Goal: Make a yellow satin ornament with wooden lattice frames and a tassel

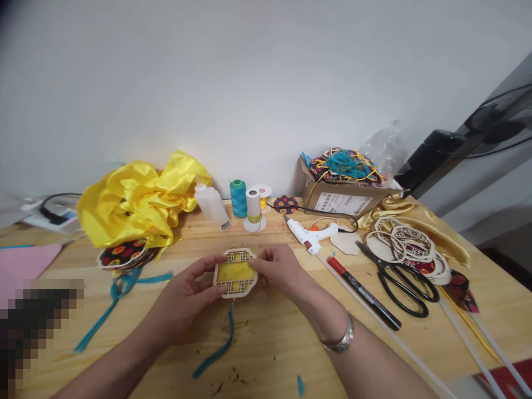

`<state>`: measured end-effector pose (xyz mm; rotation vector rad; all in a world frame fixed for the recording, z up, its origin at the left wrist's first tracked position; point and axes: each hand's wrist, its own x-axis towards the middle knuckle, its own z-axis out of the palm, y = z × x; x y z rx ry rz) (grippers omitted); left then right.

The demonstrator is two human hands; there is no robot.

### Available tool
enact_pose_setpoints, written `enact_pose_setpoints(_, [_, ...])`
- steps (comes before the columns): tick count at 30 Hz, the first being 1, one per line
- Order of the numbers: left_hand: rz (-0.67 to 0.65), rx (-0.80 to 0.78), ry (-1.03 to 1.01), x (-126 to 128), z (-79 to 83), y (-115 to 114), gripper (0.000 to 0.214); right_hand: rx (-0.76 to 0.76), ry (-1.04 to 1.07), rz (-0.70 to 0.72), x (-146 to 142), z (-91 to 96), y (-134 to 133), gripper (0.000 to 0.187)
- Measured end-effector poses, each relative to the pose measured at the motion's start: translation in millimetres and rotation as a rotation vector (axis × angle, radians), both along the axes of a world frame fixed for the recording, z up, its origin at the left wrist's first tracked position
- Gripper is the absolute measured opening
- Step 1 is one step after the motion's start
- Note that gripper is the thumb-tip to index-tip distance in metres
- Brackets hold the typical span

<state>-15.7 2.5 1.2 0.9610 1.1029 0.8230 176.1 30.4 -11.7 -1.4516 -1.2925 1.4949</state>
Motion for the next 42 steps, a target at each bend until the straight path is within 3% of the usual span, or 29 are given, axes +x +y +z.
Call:
enact_pose_setpoints(4, [0.04, 0.161, 0.128, -1.3, 3.0, -0.3, 0.053, 0.04, -0.033, -0.007, -3.6, -0.4, 0.7, 0.027])
enact_pose_setpoints(7, [0.031, 0.243, 0.182, -5.5, 9.8, 0.1, 0.054, 0.063, -0.039, -0.002, -7.3, 10.0, 0.3, 0.028])
enact_pose_setpoints(10, [-0.001, 0.321, 0.214, -13.3, 32.1, -3.0, 0.054, 0.11, -0.032, 0.014, -10.2, 39.5, -4.2, 0.029])
enact_pose_setpoints(14, [0.011, 0.487, 0.29, -25.4, 77.7, -17.4, 0.049, 0.229, -0.019, 0.018, -10.8, 94.7, -19.5, 0.028])
enact_pose_setpoints(17, [0.055, 0.55, 0.332, -29.9, 93.5, -30.8, 0.045, 0.316, -0.013, 0.011, -11.5, 114.1, -32.8, 0.024])
enact_pose_setpoints(19, [0.065, 0.523, 0.332, -29.8, 85.3, -36.9, 0.045, 0.258, -0.044, 0.013, -13.3, 105.7, -38.3, 0.025])
enact_pose_setpoints(24, [-0.005, 0.212, 0.226, -25.3, 33.3, -41.3, 0.053, 0.019, -0.142, 0.013, -19.9, 45.6, -41.0, 0.024])
enact_pose_setpoints(27, [-0.011, 0.168, 0.224, -23.8, 15.7, -40.5, 0.054, -0.015, -0.176, 0.003, -20.9, 22.2, -40.3, 0.022])
enact_pose_setpoints(30, [0.025, 0.134, 0.221, -24.9, 11.6, -38.1, 0.051, -0.021, -0.19, 0.005, -19.3, 16.9, -38.3, 0.02])
enact_pose_setpoints(36, [-0.04, 0.084, -0.05, -28.8, 12.0, -36.0, 0.045, 0.001, -0.123, 0.075, -13.1, 25.9, -34.2, 0.019])
enact_pose_setpoints(42, [-0.314, -0.149, -0.272, -29.2, 28.5, -29.5, 0.04, -0.023, -0.051, 0.157, -8.1, 26.4, -30.9, 0.022])
